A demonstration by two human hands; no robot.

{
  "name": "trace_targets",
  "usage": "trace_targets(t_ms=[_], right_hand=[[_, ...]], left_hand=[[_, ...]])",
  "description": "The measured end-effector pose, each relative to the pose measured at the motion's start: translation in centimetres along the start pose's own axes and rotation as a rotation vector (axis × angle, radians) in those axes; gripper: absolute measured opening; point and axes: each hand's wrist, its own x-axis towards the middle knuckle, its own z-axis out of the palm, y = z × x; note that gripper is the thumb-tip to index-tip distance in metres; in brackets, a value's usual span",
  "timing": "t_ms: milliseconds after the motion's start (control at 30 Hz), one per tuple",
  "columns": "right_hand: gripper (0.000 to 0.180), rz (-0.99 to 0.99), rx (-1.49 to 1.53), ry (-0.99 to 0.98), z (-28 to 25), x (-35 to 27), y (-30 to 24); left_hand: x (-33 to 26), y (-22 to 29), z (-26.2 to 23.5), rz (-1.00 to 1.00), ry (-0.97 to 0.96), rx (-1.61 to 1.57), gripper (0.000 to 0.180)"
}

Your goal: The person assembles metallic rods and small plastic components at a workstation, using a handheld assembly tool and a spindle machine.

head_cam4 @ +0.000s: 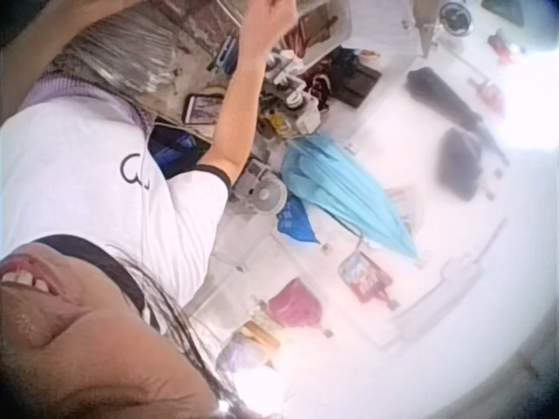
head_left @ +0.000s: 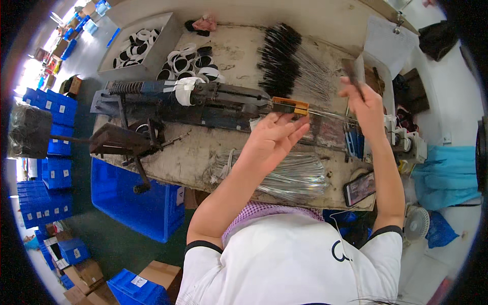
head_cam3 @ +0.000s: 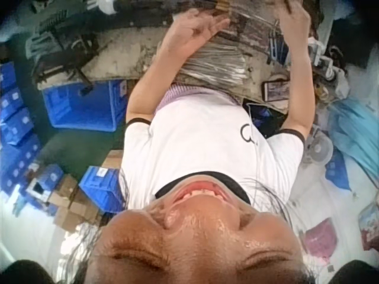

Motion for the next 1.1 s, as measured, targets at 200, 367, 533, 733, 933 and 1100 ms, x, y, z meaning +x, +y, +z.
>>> trace_targets(t_ms=[200,367,533,733,933,1100], right_hand=[[0.015,-0.044,0.283,0.170,0.9,-4.0,-1.3],[0.014,-0.597,-0.252,0.103,4.1,-4.6,-3.7],[0.012,-0.613,-0.238,0.042,6.8,-4.1,-3.4],[0.013,-0.598,-0.370,0.162,7.7,-3.3,-3.4],[0.016,-0.591,-0.292,0.232,6.2,-3.9,-3.3],[0.015,-0.643,-0.341,0.208,5.7,-3.0,-2.3]], left_hand=[[-0.1,0.1,1.1,-0.048,0.095,0.045,0.041],[0.2,-0.6,0.8,-0.014,0.059,0.061,0.044],[0.2,-1.4,-0.5,0.032,0.012,-0.054,0.056],[0.4,-1.7,-0.1,0.102,-0.013,0.013,0.061],[0.3,-1.6,-0.3,0.067,0.021,-0.044,0.069],[0.4,-1.6,-0.2,0.075,0.022,-0.031,0.067]])
